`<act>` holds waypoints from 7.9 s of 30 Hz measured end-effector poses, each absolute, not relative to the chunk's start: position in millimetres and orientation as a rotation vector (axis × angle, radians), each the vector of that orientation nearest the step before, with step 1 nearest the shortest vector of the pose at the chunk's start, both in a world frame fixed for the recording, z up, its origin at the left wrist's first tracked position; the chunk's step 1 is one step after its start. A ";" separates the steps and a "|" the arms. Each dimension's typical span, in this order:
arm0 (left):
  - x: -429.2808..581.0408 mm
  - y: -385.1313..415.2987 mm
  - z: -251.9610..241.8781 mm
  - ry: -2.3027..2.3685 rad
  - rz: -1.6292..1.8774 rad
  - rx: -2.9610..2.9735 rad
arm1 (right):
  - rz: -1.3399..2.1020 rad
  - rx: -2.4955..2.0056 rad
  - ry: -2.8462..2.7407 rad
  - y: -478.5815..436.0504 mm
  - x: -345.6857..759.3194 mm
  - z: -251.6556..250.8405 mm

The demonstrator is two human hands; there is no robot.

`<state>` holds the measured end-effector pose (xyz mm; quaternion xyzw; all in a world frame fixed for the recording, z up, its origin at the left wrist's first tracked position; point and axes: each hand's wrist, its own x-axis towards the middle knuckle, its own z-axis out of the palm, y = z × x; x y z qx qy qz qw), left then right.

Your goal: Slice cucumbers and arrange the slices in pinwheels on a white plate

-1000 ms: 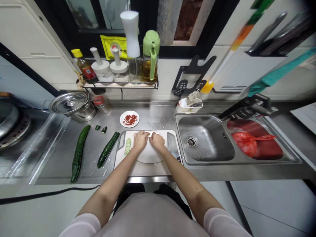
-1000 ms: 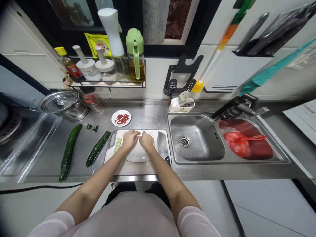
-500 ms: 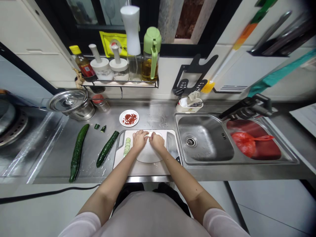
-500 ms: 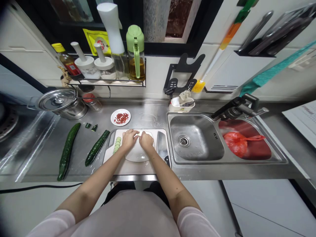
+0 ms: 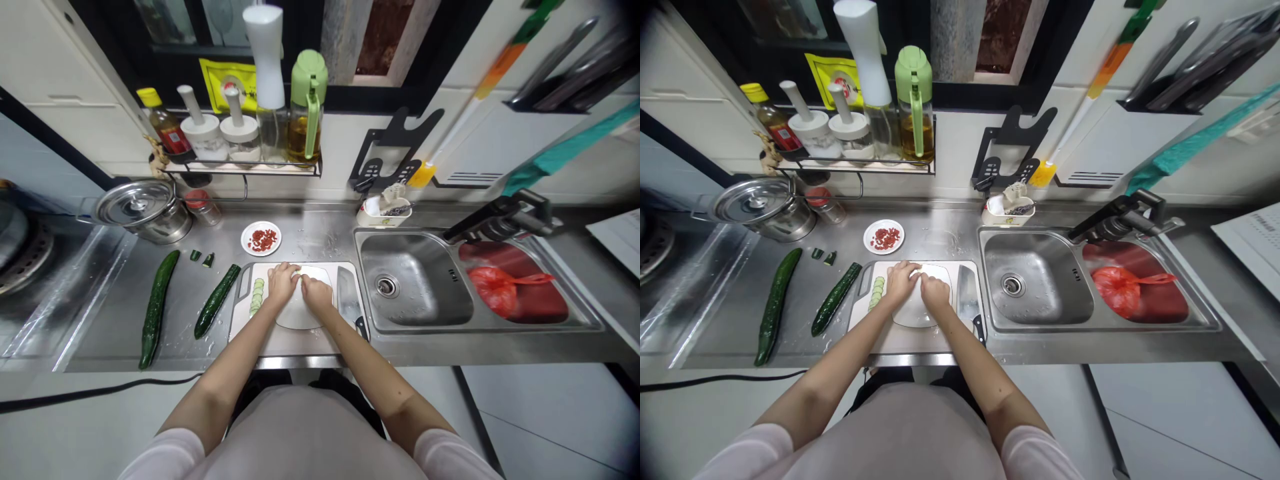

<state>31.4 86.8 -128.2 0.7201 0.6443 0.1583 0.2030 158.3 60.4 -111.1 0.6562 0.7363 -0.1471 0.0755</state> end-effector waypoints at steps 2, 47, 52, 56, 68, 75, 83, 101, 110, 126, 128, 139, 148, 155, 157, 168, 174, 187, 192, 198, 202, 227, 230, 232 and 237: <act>31.2 86.8 -128.7 1.799 0.449 2.011 | -0.407 1.936 2.218 60.6 158.9 -112.8; 32.0 83.2 -123.2 1.824 0.434 1.986 | -0.545 2.084 2.153 61.9 167.6 -93.9; 32.5 81.3 -123.1 1.830 0.459 1.984 | -0.576 2.006 2.221 57.2 170.4 -95.0; 32.6 79.6 -119.0 1.844 0.502 1.960 | -0.571 2.004 2.232 53.4 168.4 -96.6; -20.8 -1.5 -107.1 1.998 0.896 1.585 | -0.616 2.319 2.185 14.8 204.7 -90.0; -60.5 -56.6 -119.7 2.230 0.696 1.435 | -0.666 2.495 2.213 -19.1 229.2 -80.6; -59.6 -61.3 -116.0 2.361 0.451 1.430 | -0.722 2.619 2.226 -34.7 237.2 -86.9; -48.7 -48.5 -122.0 2.311 0.511 1.372 | -0.847 2.649 2.380 -40.2 238.8 -98.3; -48.8 -45.3 -117.5 1.854 1.144 0.888 | -1.080 2.526 2.479 -38.5 214.9 -87.6; -9.7 -35.8 -19.4 1.250 1.233 0.912 | -2.171 2.047 2.646 -7.4 141.5 -17.7; -8.1 -37.0 -19.3 1.288 1.226 0.994 | -2.200 2.064 2.603 -7.8 142.3 -19.6; -5.3 -41.1 -11.7 1.529 1.212 1.336 | -2.416 2.041 2.307 -6.9 147.0 -17.6; 4.6 -49.0 -19.8 1.419 1.118 0.911 | -2.393 2.095 2.386 -7.1 149.3 -19.1; 2.4 -46.7 -12.8 1.108 0.964 0.491 | -2.098 1.933 2.670 -14.4 158.7 -13.6; 1.6 -43.8 -10.8 1.131 0.969 0.512 | -2.067 1.878 2.694 -14.8 161.9 -13.0; 6.4 -38.5 -16.4 1.174 1.096 0.671 | -2.157 1.892 2.607 -11.0 164.8 -19.7; 7.9 -36.6 -18.7 1.199 1.211 0.820 | -2.425 1.983 2.291 -10.6 158.7 -21.9; 9.3 -37.2 -27.2 1.231 1.230 0.905 | -2.634 1.933 1.793 -13.5 158.0 -18.9; 10.5 -35.9 -30.9 1.232 1.226 0.904 | -2.633 1.935 1.771 -11.2 158.5 -24.2; 10.4 -31.6 -44.9 1.278 1.188 0.932 | -2.608 1.933 1.731 -7.3 163.4 -34.6; 12.9 -20.4 -63.0 1.295 1.178 0.946 | -2.527 1.961 1.838 1.6 169.8 -52.7; 34.2 78.1 -104.5 1.968 0.500 1.485 | -0.880 2.125 2.363 97.5 175.1 -97.4; 35.0 82.4 -105.7 1.997 0.436 1.533 | -0.820 2.083 2.354 101.1 174.0 -98.9; 35.2 84.5 -106.5 2.005 0.401 1.556 | -0.793 2.058 2.355 102.8 173.7 -100.0; 36.8 87.0 -106.4 2.015 0.344 1.600 | -0.739 1.999 2.365 105.9 173.6 -102.2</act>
